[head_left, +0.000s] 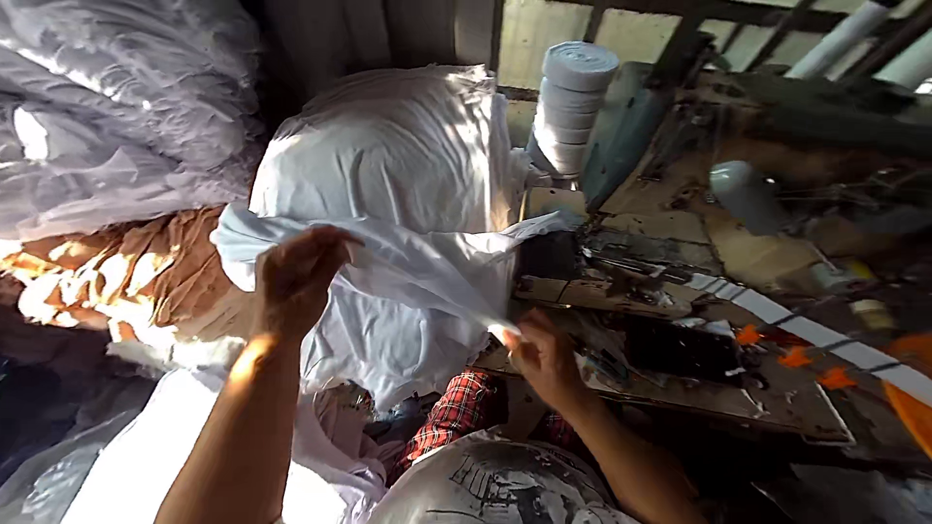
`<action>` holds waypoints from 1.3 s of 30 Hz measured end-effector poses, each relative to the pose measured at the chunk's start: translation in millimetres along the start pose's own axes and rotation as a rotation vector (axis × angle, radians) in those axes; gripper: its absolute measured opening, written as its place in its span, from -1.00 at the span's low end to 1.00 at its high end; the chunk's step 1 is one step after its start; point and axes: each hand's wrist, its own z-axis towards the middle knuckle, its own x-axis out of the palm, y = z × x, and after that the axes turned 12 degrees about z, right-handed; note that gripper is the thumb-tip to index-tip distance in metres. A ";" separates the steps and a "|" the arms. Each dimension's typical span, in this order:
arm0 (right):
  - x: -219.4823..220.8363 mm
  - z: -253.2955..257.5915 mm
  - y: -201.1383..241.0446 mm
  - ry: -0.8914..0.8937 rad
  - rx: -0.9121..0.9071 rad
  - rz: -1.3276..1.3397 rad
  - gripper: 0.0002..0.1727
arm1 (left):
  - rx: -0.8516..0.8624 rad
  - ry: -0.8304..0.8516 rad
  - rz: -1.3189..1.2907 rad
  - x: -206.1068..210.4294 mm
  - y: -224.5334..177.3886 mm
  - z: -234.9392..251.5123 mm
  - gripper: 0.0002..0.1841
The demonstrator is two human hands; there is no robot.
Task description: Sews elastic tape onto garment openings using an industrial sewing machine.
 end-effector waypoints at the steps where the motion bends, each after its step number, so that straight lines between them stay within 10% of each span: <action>1: 3.5 -7.3 1.3 0.041 0.021 0.180 -0.69 | 0.082 -0.006 0.037 15.0 -19.7 24.8 -0.78; 5: -2.9 -46.7 1.8 0.258 0.182 0.776 -0.81 | 0.487 0.355 0.039 111.9 -77.9 94.1 -0.79; 9: -40.5 -74.1 -0.6 0.188 0.366 0.478 -0.77 | 0.577 0.715 0.026 204.2 -77.7 94.6 -0.83; 16: -59.5 -28.8 -24.4 -0.337 0.174 0.182 -0.55 | 0.279 0.707 0.168 220.6 -70.1 96.2 -0.86; 24: -23.4 3.7 -34.4 -0.368 0.253 0.770 -0.93 | 0.286 0.705 0.250 221.2 -82.6 96.0 -0.85; 29: -69.4 -25.0 -4.7 -0.355 0.332 1.351 -0.82 | 0.281 0.750 0.302 219.3 -83.7 101.8 -0.87; 39: -68.6 -20.3 -30.5 -0.397 0.232 0.639 -0.91 | 0.458 0.343 0.265 230.3 -61.0 84.8 -0.81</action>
